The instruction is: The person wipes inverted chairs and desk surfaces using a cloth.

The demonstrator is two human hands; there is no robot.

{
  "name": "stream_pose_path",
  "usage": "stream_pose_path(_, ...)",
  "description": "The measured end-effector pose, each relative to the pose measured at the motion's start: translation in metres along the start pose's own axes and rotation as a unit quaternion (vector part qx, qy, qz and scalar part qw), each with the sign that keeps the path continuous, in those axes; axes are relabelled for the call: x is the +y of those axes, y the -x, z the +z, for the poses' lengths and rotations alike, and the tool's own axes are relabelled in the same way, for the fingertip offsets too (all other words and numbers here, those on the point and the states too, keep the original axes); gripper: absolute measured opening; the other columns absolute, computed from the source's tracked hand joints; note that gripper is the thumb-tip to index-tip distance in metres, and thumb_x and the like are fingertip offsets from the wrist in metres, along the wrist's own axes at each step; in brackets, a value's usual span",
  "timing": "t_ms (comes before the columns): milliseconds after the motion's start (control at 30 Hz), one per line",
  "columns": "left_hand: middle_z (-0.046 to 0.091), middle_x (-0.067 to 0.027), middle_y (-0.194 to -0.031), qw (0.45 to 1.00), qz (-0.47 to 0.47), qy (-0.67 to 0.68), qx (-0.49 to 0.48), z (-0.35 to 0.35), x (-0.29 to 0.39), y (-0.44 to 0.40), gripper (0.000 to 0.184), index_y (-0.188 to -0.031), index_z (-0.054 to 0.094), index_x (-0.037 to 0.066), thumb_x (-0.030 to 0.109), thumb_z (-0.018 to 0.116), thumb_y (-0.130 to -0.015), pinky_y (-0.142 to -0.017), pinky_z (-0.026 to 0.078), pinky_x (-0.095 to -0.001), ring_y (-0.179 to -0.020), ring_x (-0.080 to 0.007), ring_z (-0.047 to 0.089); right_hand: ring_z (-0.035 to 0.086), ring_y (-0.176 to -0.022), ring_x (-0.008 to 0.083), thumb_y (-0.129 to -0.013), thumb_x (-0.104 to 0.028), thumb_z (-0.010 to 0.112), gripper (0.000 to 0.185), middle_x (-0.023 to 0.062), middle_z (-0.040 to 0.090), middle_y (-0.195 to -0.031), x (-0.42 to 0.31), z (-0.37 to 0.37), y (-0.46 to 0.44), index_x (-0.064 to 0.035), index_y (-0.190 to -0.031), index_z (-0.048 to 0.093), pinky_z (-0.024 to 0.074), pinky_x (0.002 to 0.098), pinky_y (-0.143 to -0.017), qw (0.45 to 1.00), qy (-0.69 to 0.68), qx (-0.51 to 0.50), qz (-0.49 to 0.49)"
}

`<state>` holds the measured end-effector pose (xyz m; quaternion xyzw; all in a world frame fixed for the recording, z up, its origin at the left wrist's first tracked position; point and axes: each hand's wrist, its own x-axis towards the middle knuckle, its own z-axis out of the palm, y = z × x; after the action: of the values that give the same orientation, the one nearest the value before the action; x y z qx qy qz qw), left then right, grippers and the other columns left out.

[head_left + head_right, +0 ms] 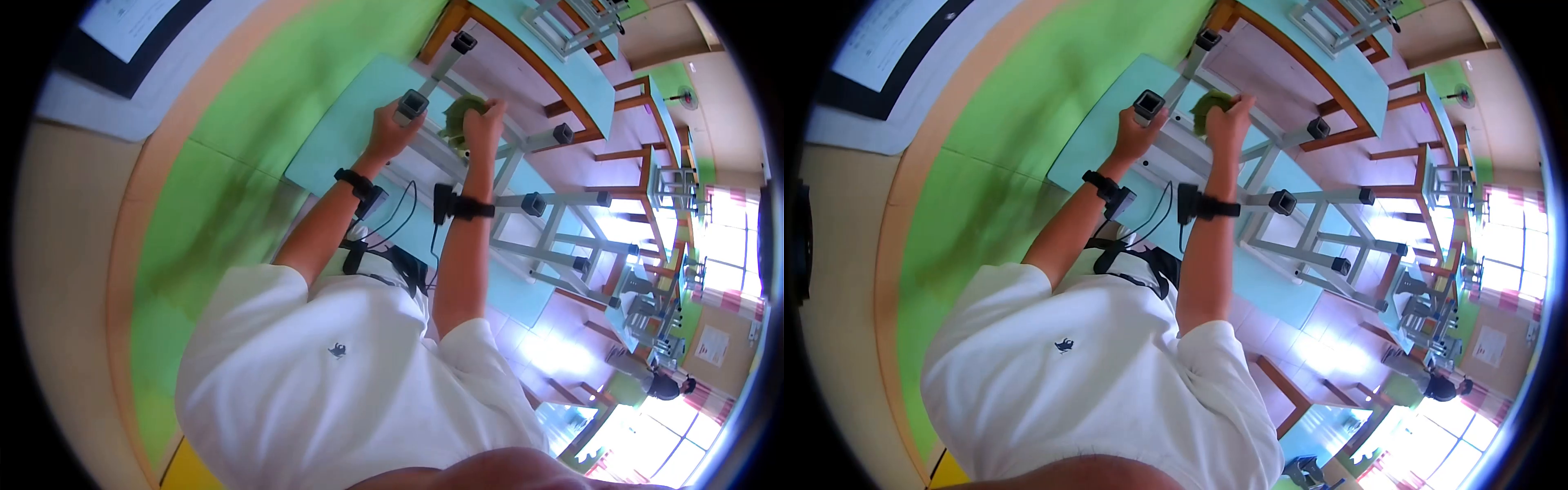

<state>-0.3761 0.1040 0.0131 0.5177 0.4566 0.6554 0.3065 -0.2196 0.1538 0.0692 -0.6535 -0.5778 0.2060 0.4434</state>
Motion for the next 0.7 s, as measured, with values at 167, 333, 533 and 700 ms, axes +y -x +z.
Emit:
stream_pose_path(167, 0.066, -0.0054, -0.073, 0.998, -0.059, 0.012, -0.018, -0.001, -0.008, 0.004, 0.019, -0.090, 0.065, 0.001, 0.019, 0.069, -0.086, -0.063, 0.050, -0.0291, -0.067, -0.0101, 0.058, 0.056, -0.081, 0.0513, -0.076, 0.000, 0.047, 0.033, 0.0302, 0.059, -0.087, -0.046, -0.019, 0.082, -0.0041, -0.108, 0.040, 0.0443, 0.0543, -0.072, 0.977, -0.083, -0.178, -0.090)
stream_pose_path(333, 0.065, -0.0039, -0.075, 0.998, -0.046, 0.011, -0.036, -0.003, -0.003, 0.006, 0.026, -0.089, 0.063, -0.001, 0.025, 0.068, -0.088, -0.061, 0.049, -0.0283, -0.068, -0.0098, 0.058, 0.055, -0.092, 0.0341, -0.066, -0.001, 0.056, 0.045, 0.0144, 0.060, -0.097, 0.001, -0.016, 0.119, -0.0053, -0.110, 0.050, 0.0394, 0.0438, -0.082, 0.962, 0.105, -0.089, -0.237)
stream_pose_path(533, 0.064, -0.0037, -0.073, 0.995, -0.076, -0.017, -0.061, -0.007, -0.008, 0.003, 0.026, -0.087, 0.064, 0.001, 0.027, 0.067, -0.088, -0.060, 0.047, -0.0273, -0.066, -0.0101, 0.058, 0.054, -0.093, 0.0355, -0.069, -0.001, 0.058, 0.042, 0.0148, 0.060, -0.099, 0.019, -0.048, 0.128, -0.0063, -0.110, 0.053, 0.0406, 0.0440, -0.087, 0.962, 0.199, -0.075, -0.172)
stream_pose_path(700, 0.061, -0.0017, -0.070, 0.997, -0.055, 0.002, -0.047, -0.005, -0.013, 0.005, 0.021, -0.089, 0.062, 0.002, 0.023, 0.066, -0.089, -0.057, 0.046, -0.0257, -0.063, -0.0087, 0.056, 0.058, -0.090, 0.0380, -0.070, -0.006, 0.060, 0.033, 0.0187, 0.062, -0.094, 0.027, -0.070, 0.146, -0.0025, -0.103, 0.053, 0.0451, 0.0476, -0.079, 0.976, 0.166, -0.111, -0.081)
